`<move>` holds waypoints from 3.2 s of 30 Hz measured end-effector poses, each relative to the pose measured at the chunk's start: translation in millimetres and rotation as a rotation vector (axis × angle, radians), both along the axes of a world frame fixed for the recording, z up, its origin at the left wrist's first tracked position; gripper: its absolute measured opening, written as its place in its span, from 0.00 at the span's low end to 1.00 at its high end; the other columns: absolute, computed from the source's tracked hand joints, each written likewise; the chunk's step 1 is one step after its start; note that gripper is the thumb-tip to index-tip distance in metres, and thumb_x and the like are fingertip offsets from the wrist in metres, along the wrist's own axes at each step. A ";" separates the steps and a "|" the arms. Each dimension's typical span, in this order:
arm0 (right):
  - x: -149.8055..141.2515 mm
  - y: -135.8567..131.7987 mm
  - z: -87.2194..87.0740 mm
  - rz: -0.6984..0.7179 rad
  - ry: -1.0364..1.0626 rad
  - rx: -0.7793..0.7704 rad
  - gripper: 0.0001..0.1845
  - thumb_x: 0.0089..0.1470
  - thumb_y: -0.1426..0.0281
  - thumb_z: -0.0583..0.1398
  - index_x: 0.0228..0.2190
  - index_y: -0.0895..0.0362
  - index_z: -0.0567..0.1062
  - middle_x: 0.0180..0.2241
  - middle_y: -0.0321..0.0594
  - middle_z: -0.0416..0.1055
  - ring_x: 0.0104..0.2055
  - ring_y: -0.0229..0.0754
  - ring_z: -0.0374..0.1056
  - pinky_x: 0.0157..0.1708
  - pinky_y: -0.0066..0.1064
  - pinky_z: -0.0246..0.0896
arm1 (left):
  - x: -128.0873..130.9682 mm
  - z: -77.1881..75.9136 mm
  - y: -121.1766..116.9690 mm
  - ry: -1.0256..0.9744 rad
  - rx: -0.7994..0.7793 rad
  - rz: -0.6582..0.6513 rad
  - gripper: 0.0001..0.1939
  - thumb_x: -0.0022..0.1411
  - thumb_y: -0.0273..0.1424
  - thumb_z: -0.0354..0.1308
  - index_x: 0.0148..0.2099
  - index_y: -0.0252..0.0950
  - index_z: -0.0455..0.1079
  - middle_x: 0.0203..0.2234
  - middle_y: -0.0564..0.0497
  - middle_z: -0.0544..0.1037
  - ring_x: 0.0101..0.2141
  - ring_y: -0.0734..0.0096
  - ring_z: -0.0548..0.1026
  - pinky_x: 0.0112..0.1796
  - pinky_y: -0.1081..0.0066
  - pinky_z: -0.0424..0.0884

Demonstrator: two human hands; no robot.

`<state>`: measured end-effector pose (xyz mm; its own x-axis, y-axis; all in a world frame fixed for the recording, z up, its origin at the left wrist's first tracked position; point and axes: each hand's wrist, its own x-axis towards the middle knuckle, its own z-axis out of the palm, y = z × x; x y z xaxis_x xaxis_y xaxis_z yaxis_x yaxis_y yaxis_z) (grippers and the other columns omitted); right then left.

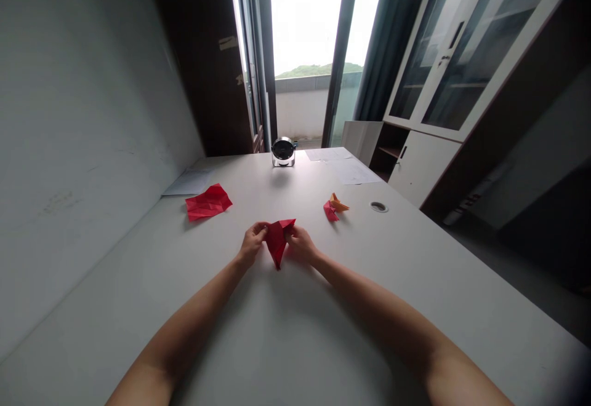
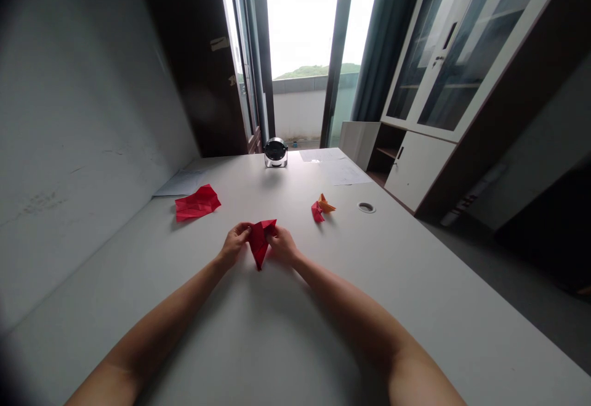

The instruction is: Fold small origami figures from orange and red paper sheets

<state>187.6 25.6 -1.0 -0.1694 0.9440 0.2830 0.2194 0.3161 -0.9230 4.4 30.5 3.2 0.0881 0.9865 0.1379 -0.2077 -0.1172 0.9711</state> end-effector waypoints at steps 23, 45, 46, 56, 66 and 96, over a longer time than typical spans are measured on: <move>-1.5 -8.5 12.5 -0.060 0.056 0.017 0.14 0.51 0.60 0.61 0.33 0.59 0.77 0.29 0.40 0.76 0.30 0.42 0.70 0.30 0.32 0.65 | 4.4 4.0 -6.0 0.225 0.047 -0.019 0.14 0.57 0.39 0.62 0.38 0.35 0.65 0.42 0.44 0.76 0.35 0.69 0.75 0.35 0.71 0.70; 0.4 -15.8 21.1 -0.174 -0.233 0.198 0.04 0.52 0.68 0.58 0.29 0.55 0.69 0.25 0.35 0.69 0.26 0.37 0.59 0.28 0.29 0.55 | 4.6 11.3 -15.5 0.391 0.174 0.017 0.26 0.56 0.34 0.63 0.58 0.40 0.70 0.53 0.45 0.75 0.55 0.51 0.70 0.55 0.59 0.64; -0.1 -16.7 21.8 -0.168 -0.237 0.213 0.03 0.52 0.68 0.58 0.29 0.55 0.69 0.26 0.35 0.69 0.26 0.37 0.59 0.28 0.29 0.55 | 4.4 11.9 -16.0 0.411 0.179 0.015 0.26 0.56 0.35 0.63 0.58 0.40 0.70 0.52 0.44 0.76 0.54 0.51 0.71 0.54 0.59 0.65; -2.0 -17.9 20.2 -0.166 -0.381 0.285 0.01 0.52 0.71 0.55 0.28 0.54 0.65 0.26 0.34 0.65 0.27 0.36 0.56 0.29 0.27 0.51 | 5.8 14.8 -19.5 0.364 0.132 0.011 0.22 0.58 0.34 0.60 0.56 0.41 0.73 0.51 0.46 0.77 0.50 0.53 0.74 0.51 0.61 0.67; 4.1 -16.9 19.9 -0.307 -0.459 0.330 0.07 0.54 0.73 0.53 0.35 0.55 0.69 0.35 0.39 0.67 0.28 0.36 0.58 0.28 0.26 0.50 | 4.6 5.7 -11.7 0.354 0.113 -0.017 0.24 0.60 0.33 0.55 0.58 0.41 0.70 0.55 0.49 0.74 0.56 0.56 0.70 0.58 0.59 0.63; 7.8 -0.5 12.0 -0.027 0.190 0.142 0.17 0.41 0.77 0.51 0.31 0.57 0.77 0.30 0.38 0.76 0.34 0.41 0.70 0.34 0.30 0.65 | -2.0 2.8 -2.7 -0.088 -0.058 -0.149 0.17 0.46 0.25 0.62 0.43 0.33 0.76 0.35 0.47 0.78 0.30 0.72 0.74 0.32 0.73 0.69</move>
